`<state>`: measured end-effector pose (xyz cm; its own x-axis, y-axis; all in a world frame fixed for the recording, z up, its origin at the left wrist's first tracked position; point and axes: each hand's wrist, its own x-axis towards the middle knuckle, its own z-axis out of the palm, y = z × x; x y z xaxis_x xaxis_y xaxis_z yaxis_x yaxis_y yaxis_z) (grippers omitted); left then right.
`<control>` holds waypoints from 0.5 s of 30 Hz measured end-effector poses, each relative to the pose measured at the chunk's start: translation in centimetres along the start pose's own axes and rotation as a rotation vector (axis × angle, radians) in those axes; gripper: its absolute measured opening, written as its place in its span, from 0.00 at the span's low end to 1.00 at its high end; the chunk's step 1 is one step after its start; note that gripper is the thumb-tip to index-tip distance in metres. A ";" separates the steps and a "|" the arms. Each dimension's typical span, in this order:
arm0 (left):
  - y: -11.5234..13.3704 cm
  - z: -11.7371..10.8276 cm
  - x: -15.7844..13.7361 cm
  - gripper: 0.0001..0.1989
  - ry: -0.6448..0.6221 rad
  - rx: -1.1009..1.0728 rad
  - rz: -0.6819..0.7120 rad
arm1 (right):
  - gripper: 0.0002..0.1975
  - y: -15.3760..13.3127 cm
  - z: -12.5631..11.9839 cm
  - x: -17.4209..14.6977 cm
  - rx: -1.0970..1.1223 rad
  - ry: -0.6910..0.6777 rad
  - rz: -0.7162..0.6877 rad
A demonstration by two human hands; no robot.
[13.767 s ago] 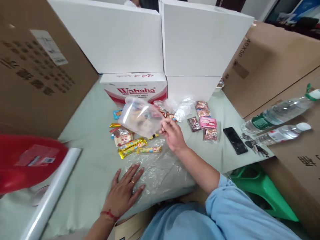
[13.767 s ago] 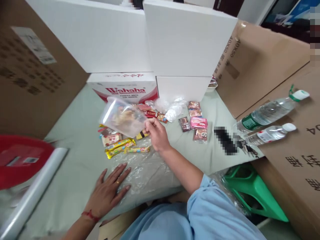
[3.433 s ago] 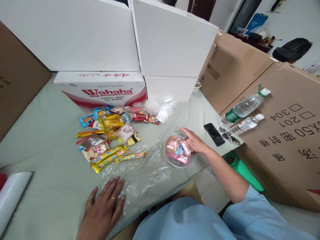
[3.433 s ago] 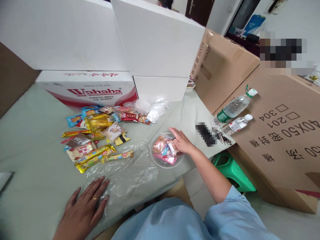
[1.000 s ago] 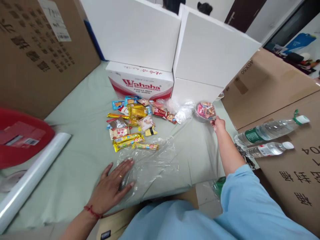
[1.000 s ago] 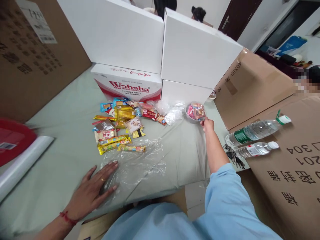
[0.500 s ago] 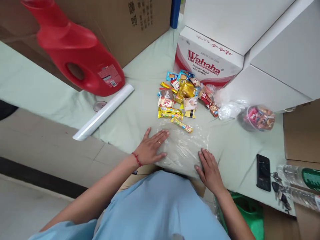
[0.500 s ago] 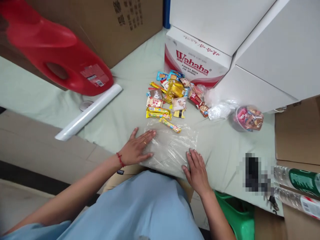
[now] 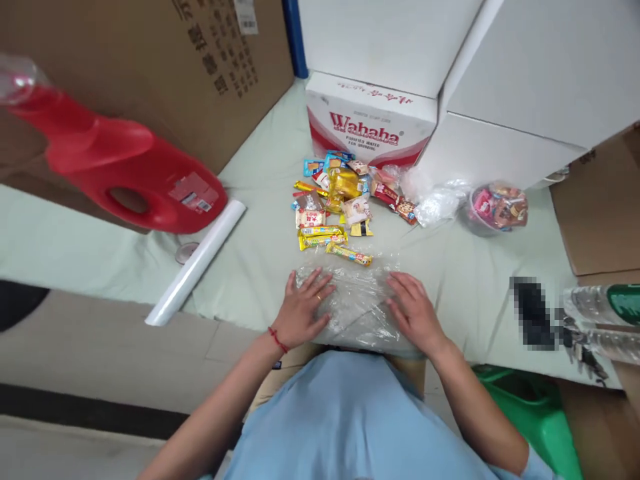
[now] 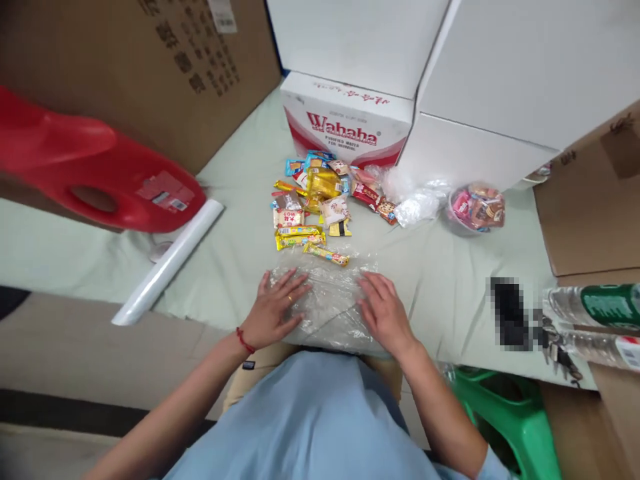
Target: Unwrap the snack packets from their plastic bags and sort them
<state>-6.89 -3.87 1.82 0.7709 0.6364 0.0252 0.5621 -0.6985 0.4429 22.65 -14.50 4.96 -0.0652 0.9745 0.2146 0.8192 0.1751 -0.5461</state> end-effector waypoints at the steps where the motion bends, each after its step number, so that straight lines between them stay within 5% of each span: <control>1: 0.2 0.2 -0.1 0.32 -0.036 0.025 0.037 | 0.26 0.1 0.9 0.7 -0.016 -0.072 -0.027; 5: -0.8 -0.1 -1.9 0.38 -0.097 0.087 0.056 | 0.31 1.7 3.2 0.5 -0.099 -0.252 -0.049; 11: -4.4 -2.8 -4.5 0.35 -0.174 0.003 -0.068 | 0.30 4.0 0.6 -2.3 -0.001 -0.133 -0.005; 15: -3.9 -4.4 -2.6 0.22 0.075 -0.090 -0.157 | 0.23 2.3 -1.3 -1.0 0.088 0.021 0.006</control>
<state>-12.40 -1.40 3.95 0.6494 0.7603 0.0148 0.6422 -0.5588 0.5247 25.37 -15.28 4.51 -0.0476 0.9727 0.2271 0.7664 0.1814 -0.6162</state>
